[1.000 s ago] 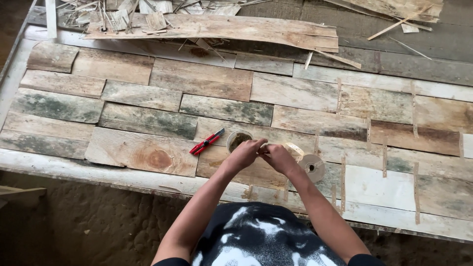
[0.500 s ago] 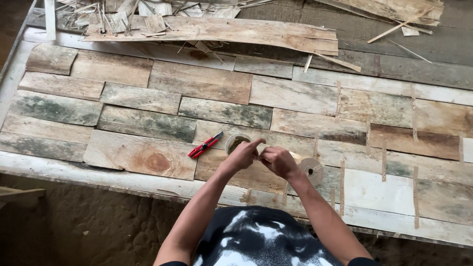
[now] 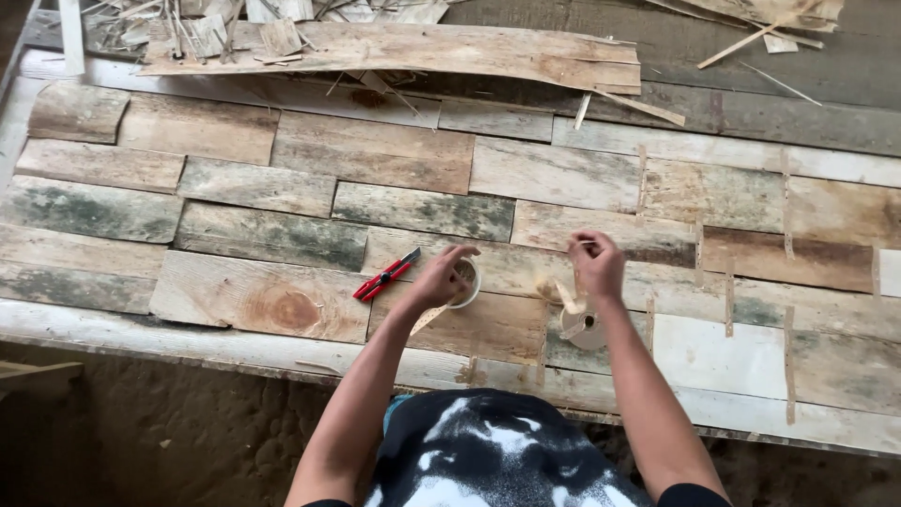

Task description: The person repeatedly dips a thin wooden strip into a small container of adhesive and applies it to the edges of wooden planks on a workbench. The person handles the strip and container by hand, moving along the bench to coat different sections.

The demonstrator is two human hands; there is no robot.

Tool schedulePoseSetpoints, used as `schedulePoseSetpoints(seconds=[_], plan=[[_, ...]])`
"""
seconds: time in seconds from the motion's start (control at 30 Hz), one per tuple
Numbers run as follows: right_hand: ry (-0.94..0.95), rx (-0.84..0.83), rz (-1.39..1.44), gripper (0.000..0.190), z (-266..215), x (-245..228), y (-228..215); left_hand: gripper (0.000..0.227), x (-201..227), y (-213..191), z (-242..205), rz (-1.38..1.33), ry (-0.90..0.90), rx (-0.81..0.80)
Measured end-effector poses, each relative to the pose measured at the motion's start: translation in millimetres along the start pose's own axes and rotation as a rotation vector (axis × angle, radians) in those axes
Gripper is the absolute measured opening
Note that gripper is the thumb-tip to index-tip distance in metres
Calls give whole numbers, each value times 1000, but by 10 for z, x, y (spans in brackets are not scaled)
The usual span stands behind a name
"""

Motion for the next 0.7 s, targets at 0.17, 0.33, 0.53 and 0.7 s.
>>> schedulePoseSetpoints(seconds=[0.17, 0.33, 0.53, 0.7], plan=[[-7, 1, -239, 35, 73, 535, -329, 70, 54, 64, 48, -83, -57, 37], [72, -61, -552, 12, -329, 1236, -130, 64, 87, 108, 77, -292, -74, 90], [351, -411, -824, 82, -815, 1020, 210, 60, 240, 127, 2, -299, -39, 152], [348, -510, -752, 73, -897, 961, 298, 59, 144, 214, 1, -306, 20, 194]])
Point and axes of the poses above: each hand's wrist, its own z-axis towards the middle knuckle, its own y-axis out of the palm, x = y × z, the point moved 2 cm from there along z, towards the middle knuckle, and after that the axes turned 14 degrees about -x, right-handed, at the moved point
